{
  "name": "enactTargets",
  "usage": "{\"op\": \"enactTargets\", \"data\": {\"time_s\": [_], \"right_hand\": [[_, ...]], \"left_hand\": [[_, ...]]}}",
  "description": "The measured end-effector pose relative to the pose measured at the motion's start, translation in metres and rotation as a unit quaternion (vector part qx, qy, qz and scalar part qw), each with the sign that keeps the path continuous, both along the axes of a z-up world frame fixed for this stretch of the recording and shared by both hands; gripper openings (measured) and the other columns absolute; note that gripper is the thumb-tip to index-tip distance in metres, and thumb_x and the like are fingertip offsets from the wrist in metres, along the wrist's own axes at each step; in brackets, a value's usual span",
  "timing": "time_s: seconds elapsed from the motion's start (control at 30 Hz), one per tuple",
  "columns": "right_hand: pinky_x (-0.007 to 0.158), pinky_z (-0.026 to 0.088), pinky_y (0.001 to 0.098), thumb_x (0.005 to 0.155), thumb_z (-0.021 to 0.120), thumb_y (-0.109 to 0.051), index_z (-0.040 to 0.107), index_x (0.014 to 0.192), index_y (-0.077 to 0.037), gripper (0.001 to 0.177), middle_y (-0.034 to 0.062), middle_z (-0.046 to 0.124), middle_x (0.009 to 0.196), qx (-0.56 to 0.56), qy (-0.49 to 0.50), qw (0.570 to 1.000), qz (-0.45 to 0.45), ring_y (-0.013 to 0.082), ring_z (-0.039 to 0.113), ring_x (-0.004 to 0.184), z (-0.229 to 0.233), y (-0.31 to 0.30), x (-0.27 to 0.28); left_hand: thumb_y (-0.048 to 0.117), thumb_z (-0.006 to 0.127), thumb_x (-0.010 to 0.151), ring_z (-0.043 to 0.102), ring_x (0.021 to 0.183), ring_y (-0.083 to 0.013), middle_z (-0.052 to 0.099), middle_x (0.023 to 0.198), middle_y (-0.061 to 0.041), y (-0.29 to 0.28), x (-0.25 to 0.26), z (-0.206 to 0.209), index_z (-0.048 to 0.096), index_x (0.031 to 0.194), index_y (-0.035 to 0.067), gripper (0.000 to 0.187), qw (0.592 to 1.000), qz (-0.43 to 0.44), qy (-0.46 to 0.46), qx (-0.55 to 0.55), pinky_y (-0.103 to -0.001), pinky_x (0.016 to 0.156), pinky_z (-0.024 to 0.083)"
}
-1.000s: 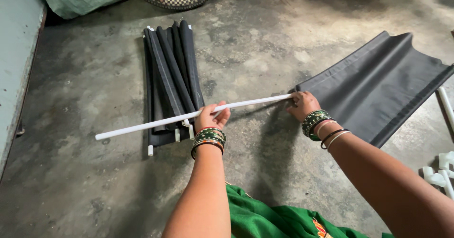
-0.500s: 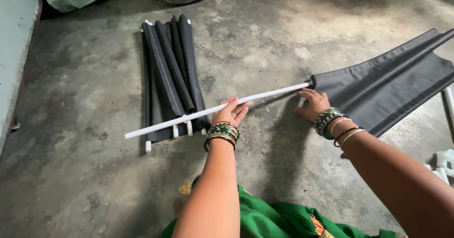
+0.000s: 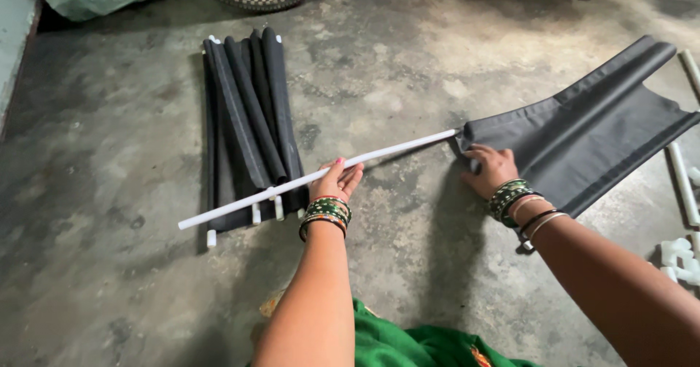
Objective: The person inserts white plastic rods into black fabric sleeves and folds the fabric around them. They repeat this process with multiple rods and fabric pieces, stacking the completed units on the floor.
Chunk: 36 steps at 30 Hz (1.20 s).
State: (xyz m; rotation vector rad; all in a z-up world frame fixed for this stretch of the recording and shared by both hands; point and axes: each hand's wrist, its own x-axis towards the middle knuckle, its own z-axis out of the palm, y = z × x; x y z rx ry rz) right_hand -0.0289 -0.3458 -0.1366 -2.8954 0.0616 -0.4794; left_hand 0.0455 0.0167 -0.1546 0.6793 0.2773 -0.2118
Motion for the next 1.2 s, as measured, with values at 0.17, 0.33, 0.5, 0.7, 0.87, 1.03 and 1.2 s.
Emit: {"op": "enactTargets", "data": {"time_s": [0.17,0.33,0.5,0.7,0.87,1.03,1.2], "right_hand": [[0.105,0.046,0.039,0.072,0.084,-0.034,0.069,0.131,-0.023,0.062,-0.0022,0.058,0.148,0.012,0.062,0.997,0.036,0.0332,0.057,0.117,-0.008,0.004,0.011],[0.102,0.05,0.0413,0.071,0.086,-0.028,0.071,0.126,-0.017,0.058,0.0033,0.065,0.14,0.021,-0.008,0.994,0.105,0.0294,0.064,0.115,-0.007,-0.004,0.016],[0.095,0.056,0.0411,0.079,0.082,-0.011,0.069,0.124,-0.01,0.046,0.0162,0.068,0.116,0.14,-0.069,0.988,0.007,0.0327,0.068,0.105,0.022,0.003,0.01],[0.087,0.056,0.0414,0.073,0.082,-0.001,0.067,0.128,-0.011,0.058,0.0195,0.062,0.118,0.174,-0.11,0.978,-0.041,0.0343,0.067,0.097,0.057,0.003,0.029],[0.083,0.059,0.0341,0.086,0.072,-0.003,0.071,0.125,-0.012,0.04,0.0111,0.076,0.105,0.23,-0.083,0.968,-0.057,0.0226,0.074,0.092,0.067,-0.016,0.043],[0.078,0.058,0.0323,0.091,0.074,-0.011,0.078,0.116,-0.012,0.025,0.0119,0.077,0.091,0.277,0.014,0.953,-0.124,0.0198,0.074,0.081,0.073,-0.026,0.036],[0.072,0.061,0.0323,0.085,0.076,-0.01,0.077,0.111,-0.01,0.026,0.0061,0.079,0.093,0.327,0.007,0.938,-0.118,0.0155,0.074,0.083,0.08,-0.021,0.031]], "left_hand": [[0.004,0.065,0.095,0.076,0.093,-0.0373,0.072,0.1,-0.021,-0.017,0.002,0.006,0.058,0.104,0.001,0.013,0.999,-0.03,0.008,-0.022,-0.046,0.084,0.066],[0.006,0.066,0.091,0.076,0.093,-0.0392,0.073,0.099,-0.021,-0.01,0.015,0.007,0.059,0.101,0.001,0.013,0.998,-0.05,0.022,-0.024,-0.047,0.082,0.065],[0.015,0.068,0.088,0.076,0.09,-0.0383,0.074,0.097,-0.021,0.016,0.015,0.007,0.063,0.098,-0.001,0.019,0.996,-0.007,0.074,-0.057,-0.045,0.08,0.065],[0.01,0.069,0.089,0.075,0.092,-0.0388,0.072,0.097,-0.019,0.019,0.002,0.017,0.062,0.096,0.001,0.013,0.999,-0.005,-0.002,-0.044,-0.045,0.085,0.065],[0.009,0.067,0.091,0.075,0.095,-0.037,0.073,0.1,-0.019,0.016,0.006,0.037,0.063,0.098,0.003,0.01,0.998,-0.041,-0.034,-0.028,-0.044,0.085,0.065],[0.007,0.064,0.092,0.075,0.096,-0.0368,0.073,0.102,-0.022,0.008,0.004,0.053,0.063,0.098,0.003,0.007,0.996,-0.05,-0.073,-0.003,-0.044,0.085,0.064],[0.005,0.063,0.092,0.075,0.098,-0.0358,0.074,0.103,-0.022,0.008,-0.001,0.067,0.063,0.098,0.003,0.007,0.993,-0.065,-0.1,0.003,-0.043,0.086,0.064]]}}
